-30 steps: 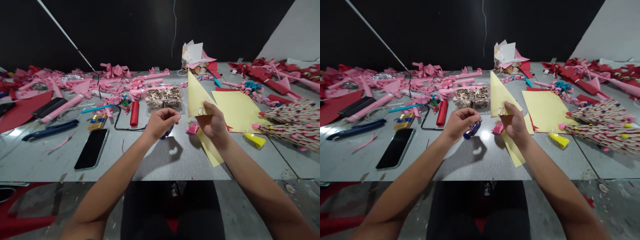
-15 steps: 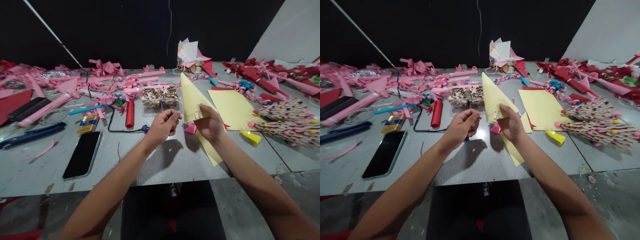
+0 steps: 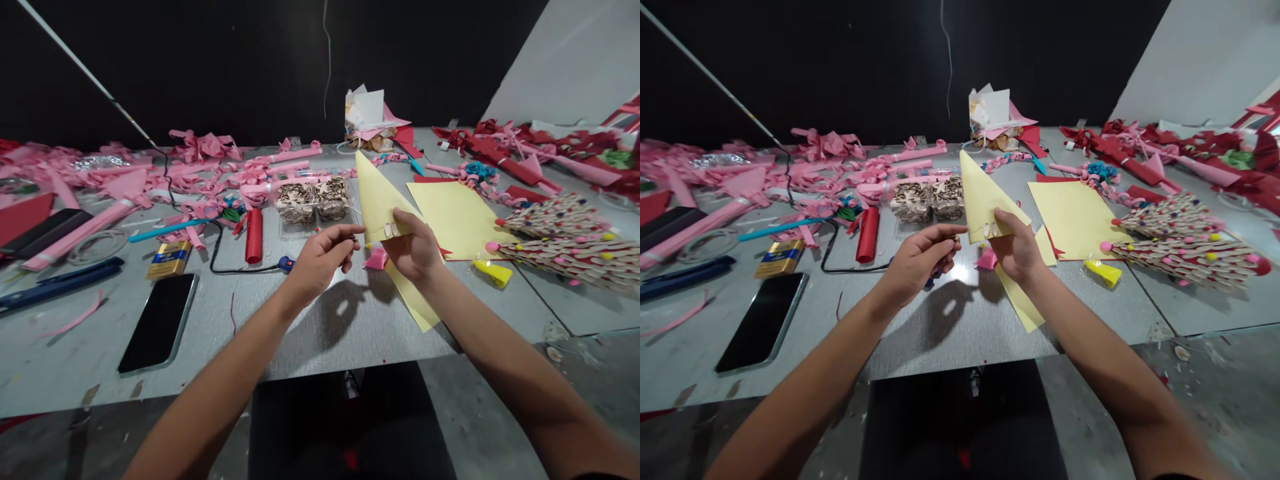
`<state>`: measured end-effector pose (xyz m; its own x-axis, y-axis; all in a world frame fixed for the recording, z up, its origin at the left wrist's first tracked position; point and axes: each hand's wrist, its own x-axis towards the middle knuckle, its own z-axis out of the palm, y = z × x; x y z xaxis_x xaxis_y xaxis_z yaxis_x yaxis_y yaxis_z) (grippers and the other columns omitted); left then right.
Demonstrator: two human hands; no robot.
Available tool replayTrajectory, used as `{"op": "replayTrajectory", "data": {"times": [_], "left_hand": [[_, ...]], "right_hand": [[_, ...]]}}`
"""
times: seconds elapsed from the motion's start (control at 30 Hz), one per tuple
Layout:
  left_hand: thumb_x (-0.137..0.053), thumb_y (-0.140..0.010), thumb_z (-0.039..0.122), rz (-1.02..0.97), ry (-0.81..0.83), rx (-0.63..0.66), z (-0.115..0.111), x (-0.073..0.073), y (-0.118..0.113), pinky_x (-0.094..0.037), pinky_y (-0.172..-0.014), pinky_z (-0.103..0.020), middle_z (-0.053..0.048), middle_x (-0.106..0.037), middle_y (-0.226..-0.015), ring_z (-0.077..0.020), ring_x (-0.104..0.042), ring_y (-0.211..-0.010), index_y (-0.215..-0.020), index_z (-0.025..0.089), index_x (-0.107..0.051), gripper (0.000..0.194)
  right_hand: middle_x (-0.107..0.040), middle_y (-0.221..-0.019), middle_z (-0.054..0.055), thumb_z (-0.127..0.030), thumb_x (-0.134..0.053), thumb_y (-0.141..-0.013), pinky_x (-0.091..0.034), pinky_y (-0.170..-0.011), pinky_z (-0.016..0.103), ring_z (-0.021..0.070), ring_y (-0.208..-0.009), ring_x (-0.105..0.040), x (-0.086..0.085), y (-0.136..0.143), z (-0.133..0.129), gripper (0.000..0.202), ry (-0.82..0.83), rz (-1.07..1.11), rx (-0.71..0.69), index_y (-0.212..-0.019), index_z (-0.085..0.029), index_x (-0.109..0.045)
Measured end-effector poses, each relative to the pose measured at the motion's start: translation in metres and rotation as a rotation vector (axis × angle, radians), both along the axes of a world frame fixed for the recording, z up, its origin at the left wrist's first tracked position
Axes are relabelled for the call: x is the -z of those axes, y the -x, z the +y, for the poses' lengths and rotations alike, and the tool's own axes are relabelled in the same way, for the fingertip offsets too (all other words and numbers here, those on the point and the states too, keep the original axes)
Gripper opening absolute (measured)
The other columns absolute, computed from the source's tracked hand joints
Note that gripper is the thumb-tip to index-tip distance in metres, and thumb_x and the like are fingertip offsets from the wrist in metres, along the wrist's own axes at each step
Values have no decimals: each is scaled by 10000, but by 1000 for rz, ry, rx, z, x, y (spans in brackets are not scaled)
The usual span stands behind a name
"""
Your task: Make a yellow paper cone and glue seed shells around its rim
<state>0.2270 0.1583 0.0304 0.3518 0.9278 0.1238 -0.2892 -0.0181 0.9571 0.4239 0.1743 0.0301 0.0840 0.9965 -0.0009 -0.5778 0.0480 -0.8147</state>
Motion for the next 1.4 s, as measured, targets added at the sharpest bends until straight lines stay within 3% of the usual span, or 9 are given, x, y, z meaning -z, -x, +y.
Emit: {"op": "replayTrajectory", "data": {"times": [0.23, 0.4, 0.5, 0.7, 0.8, 0.93, 1.13, 1.4], "left_hand": [[-891, -881, 268, 29, -38, -45, 2, 1, 0, -623, -670, -266, -62, -825, -895, -148, -772, -755, -1081, 156, -743, 273], [-896, -917, 352, 118, -128, -137, -1, -1, 2, -646, -690, -280, -70, -841, -874, -166, -795, -762, -1017, 162, -785, 241], [-888, -943, 308, 247, -334, -276, -6, -4, 5, -606, -645, -243, -39, -819, -861, -128, -740, -717, -972, 187, -819, 142], [-793, -1016, 158, 475, -993, -496, -15, -6, 4, -614, -680, -235, -17, -790, -899, -104, -701, -722, -990, 200, -805, 50], [-789, -999, 102, 537, -1134, -589, -15, -3, 2, -630, -708, -241, -13, -809, -905, -101, -709, -705, -994, 198, -791, 96], [-801, -991, 106, 571, -1149, -648, -16, 0, 1, -642, -733, -251, -19, -831, -912, -116, -745, -725, -995, 198, -802, 92], [-779, -1011, 153, 628, -1081, -625, -20, -2, 1, -666, -787, -321, -36, -869, -946, -179, -808, -823, -1012, 234, -820, 91], [-779, -1012, 166, 634, -1057, -606, -21, -2, 1, -672, -856, -353, -52, -884, -965, -208, -832, -903, -1045, 233, -848, 102]], "right_hand": [[-859, -1107, 72, -413, -964, -737, -680, -1080, 532, 362, -1245, -770, 3, 5, -2, 341, 11, 36, -29, -993, -260, -798], [-866, -1099, 62, -396, -972, -733, -679, -1071, 505, 341, -1188, -777, 4, 8, -6, 349, 21, 44, -64, -1021, -260, -830], [-868, -1070, 27, -395, -988, -739, -685, -1047, 457, 300, -1121, -787, 4, 9, -8, 347, 46, 65, -77, -1028, -270, -843], [-876, -1129, -11, -387, -1004, -798, -680, -977, 334, 216, -1086, -804, 7, 14, -14, 299, 3, 75, -57, -1026, -295, -833], [-881, -1156, -26, -377, -1017, -797, -682, -985, 327, 209, -1124, -807, 7, 18, -16, 363, -53, 96, -38, -1103, -319, -830], [-884, -1173, -29, -375, -1023, -805, -696, -956, 333, 210, -1107, -812, 5, 20, -18, 457, -96, 110, -49, -1215, -331, -824], [-880, -1197, -26, -368, -977, -868, -692, -1000, 353, 211, -1115, -815, 3, 22, -22, 434, -112, 98, -62, -1267, -349, -809], [-864, -1300, -6, -432, -961, -868, -687, -1070, 376, 249, -1301, -781, 3, 21, -24, 363, -93, 68, -78, -1170, -329, -789]]}}
